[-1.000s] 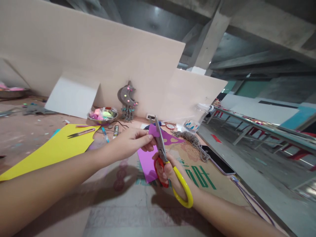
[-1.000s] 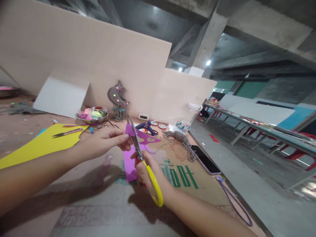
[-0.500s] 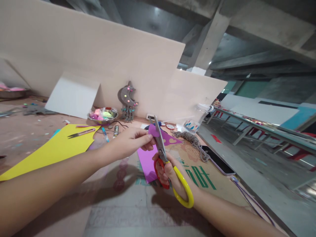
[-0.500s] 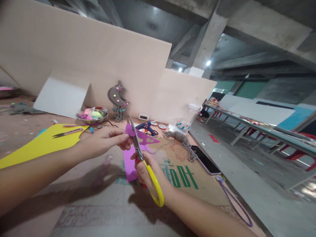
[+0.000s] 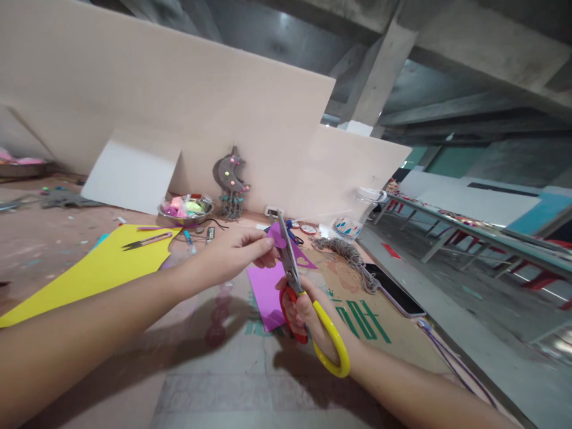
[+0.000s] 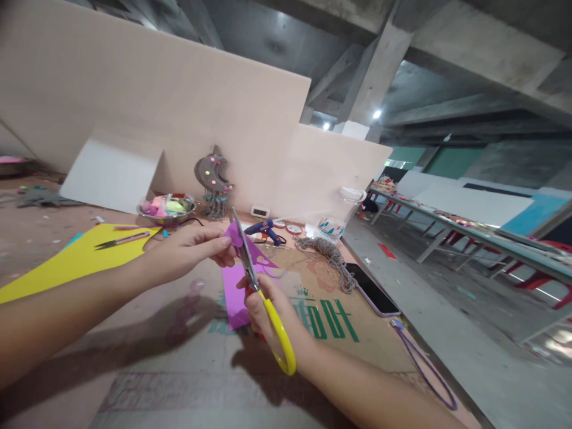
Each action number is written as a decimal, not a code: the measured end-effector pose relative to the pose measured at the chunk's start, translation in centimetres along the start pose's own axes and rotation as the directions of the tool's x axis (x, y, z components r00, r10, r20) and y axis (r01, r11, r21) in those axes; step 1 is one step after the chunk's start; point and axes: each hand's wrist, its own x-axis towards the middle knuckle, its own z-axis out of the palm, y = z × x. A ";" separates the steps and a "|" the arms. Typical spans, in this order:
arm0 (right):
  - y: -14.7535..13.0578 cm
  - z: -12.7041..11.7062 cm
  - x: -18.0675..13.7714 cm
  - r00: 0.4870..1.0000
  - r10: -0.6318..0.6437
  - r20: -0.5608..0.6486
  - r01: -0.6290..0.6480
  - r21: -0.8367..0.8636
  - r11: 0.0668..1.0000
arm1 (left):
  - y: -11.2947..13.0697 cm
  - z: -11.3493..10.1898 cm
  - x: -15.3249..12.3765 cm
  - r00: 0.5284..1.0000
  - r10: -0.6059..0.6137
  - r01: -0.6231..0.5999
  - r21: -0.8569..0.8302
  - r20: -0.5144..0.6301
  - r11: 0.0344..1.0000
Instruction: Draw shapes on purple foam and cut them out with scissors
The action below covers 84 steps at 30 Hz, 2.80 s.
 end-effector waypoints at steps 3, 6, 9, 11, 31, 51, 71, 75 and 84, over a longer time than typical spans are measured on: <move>0.0 0.0 0.0 1.000 -0.012 -0.009 0.012 -0.009 1.000 | 0.1 0.0 0.0 1.000 -0.006 0.006 0.004 0.002 1.000; 0.0 0.0 0.0 1.000 -0.017 -0.008 0.017 -0.003 1.000 | 0.2 0.0 0.0 1.000 -0.008 0.008 0.006 0.001 1.000; 0.0 -0.1 0.0 1.000 0.000 -0.015 -0.001 -0.008 1.000 | 0.1 -0.1 0.1 1.000 -0.016 0.016 0.012 -0.012 1.000; 0.0 -0.1 0.0 1.000 0.010 -0.016 -0.010 -0.005 1.000 | 0.0 -0.2 0.1 1.000 -0.008 0.008 0.025 -0.022 1.000; 0.0 0.1 0.1 0.999 0.037 0.014 -0.038 0.064 0.997 | 0.1 -1.2 0.1 0.996 -0.013 0.026 0.147 -0.085 0.989; 0.1 0.2 0.0 1.000 0.028 0.012 -0.029 0.069 0.997 | -0.1 -0.2 0.2 0.987 -0.048 0.040 -0.054 -0.154 0.998; -0.2 0.4 -0.2 0.999 -0.036 0.034 0.036 -0.010 0.999 | 0.4 0.4 0.0 0.999 0.031 -0.030 0.007 -0.028 1.000; -0.3 0.4 -0.1 0.999 -0.039 0.026 0.038 0.006 0.999 | 0.3 0.4 0.0 0.999 0.029 -0.029 -0.018 -0.031 0.999; -0.2 0.4 -0.1 1.000 -0.007 -0.002 0.007 0.012 1.000 | 0.1 0.3 -0.1 0.999 0.016 -0.017 -0.027 -0.035 1.000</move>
